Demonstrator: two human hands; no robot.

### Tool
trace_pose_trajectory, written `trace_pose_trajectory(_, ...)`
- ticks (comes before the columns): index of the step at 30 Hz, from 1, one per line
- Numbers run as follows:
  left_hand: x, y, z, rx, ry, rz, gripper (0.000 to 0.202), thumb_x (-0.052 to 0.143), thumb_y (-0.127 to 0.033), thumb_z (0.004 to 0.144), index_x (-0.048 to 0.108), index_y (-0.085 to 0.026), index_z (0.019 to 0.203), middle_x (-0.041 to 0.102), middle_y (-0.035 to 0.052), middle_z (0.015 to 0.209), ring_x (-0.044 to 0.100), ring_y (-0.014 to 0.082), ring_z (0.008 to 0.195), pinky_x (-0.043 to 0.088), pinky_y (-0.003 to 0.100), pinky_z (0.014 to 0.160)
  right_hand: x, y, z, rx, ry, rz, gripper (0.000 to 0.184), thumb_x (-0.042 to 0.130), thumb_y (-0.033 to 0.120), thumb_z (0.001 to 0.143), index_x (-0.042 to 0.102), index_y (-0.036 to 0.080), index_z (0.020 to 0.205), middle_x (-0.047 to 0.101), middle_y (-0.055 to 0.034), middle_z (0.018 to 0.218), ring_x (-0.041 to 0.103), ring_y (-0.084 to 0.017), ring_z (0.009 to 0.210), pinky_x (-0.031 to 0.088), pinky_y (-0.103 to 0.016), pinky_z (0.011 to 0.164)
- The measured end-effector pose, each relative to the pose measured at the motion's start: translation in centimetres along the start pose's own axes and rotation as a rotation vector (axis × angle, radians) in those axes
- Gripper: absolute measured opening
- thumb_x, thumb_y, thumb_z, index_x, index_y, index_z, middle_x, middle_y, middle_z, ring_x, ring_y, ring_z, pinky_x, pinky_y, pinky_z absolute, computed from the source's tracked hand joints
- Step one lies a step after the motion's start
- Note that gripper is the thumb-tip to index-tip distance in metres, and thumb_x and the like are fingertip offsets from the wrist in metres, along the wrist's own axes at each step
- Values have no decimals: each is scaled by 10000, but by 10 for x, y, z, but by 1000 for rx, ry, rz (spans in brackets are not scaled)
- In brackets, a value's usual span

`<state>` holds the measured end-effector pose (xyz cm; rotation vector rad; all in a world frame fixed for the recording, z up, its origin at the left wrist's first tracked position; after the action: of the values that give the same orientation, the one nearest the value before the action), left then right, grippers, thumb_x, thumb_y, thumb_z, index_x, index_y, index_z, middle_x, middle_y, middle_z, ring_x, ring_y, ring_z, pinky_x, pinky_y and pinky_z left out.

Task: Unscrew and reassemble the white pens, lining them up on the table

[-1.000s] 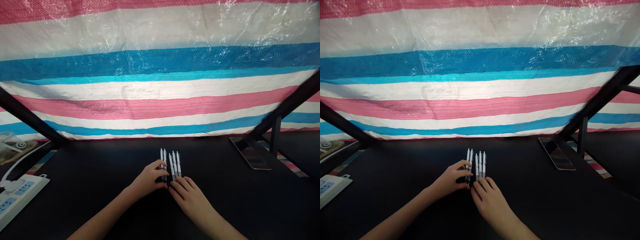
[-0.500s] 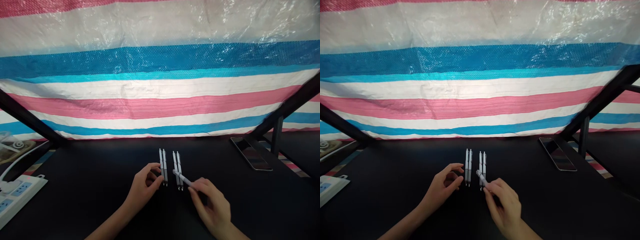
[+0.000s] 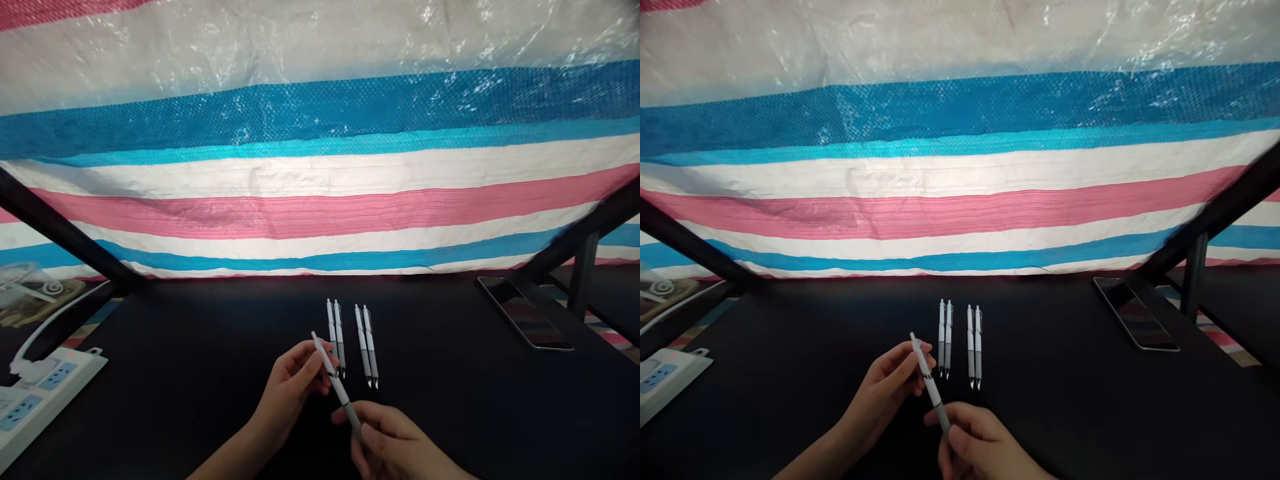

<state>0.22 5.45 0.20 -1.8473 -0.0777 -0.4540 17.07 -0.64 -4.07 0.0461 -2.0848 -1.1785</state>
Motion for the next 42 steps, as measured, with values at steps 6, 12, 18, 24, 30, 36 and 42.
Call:
trace_pose_trajectory(6,-2,7,-3,-78,-93,62,260,739,-410,802,768,-163,874,760,82,821,690,197,799,539,261,715,2,2,-1,93,58,8,535,677,624,776,692,94,849,508,53,469,357,-26,343,232,-158,367)
trace_pose_trajectory(12,1,12,-6,-81,-128,101,276,755,-430,778,778,-157,815,777,99,806,717,243,838,550,299,748,2,5,-3,90,-89,-283,527,625,629,786,657,106,737,495,52,436,329,-29,328,192,-172,357)
trace_pose_trajectory(18,3,11,-8,-35,-163,141,259,765,-417,768,772,-158,764,761,75,750,705,215,771,543,267,697,5,5,-6,-36,-333,-471,362,697,425,780,564,158,574,420,73,446,386,-53,395,254,-177,390)
trace_pose_trajectory(24,1,5,-7,-2,-142,79,233,705,-400,831,753,-171,837,731,56,777,674,191,780,538,263,709,7,5,-6,183,-165,-23,521,645,617,774,643,109,891,691,-66,684,598,-91,494,370,-148,424)
trace_pose_trajectory(30,-1,8,-4,-36,-119,46,220,680,-383,857,744,-173,872,718,54,810,659,185,811,535,253,699,9,13,-8,215,-123,143,419,767,475,736,572,140,895,719,-76,838,639,-84,498,386,-126,381)
trace_pose_trajectory(36,-1,9,-5,-35,-109,35,217,670,-375,866,740,-171,894,713,54,824,651,182,811,536,255,701,8,12,-8,225,-135,148,428,809,434,701,571,136,896,736,-83,830,655,-90,501,411,-119,372)
trace_pose_trajectory(42,-2,7,-2,-26,-142,26,211,676,-368,862,736,-168,892,710,53,812,644,175,798,528,242,686,7,14,-7,242,-160,160,419,783,458,728,573,140,901,735,-69,798,653,-89,478,417,-119,367)
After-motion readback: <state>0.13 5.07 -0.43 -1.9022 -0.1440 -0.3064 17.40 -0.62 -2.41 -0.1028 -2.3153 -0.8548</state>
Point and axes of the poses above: each hand's wrist, its own z-axis towards the middle knuckle, its own x-axis out of the palm, y = z × x, the point moved 2 cm from there along z, towards the middle knuckle
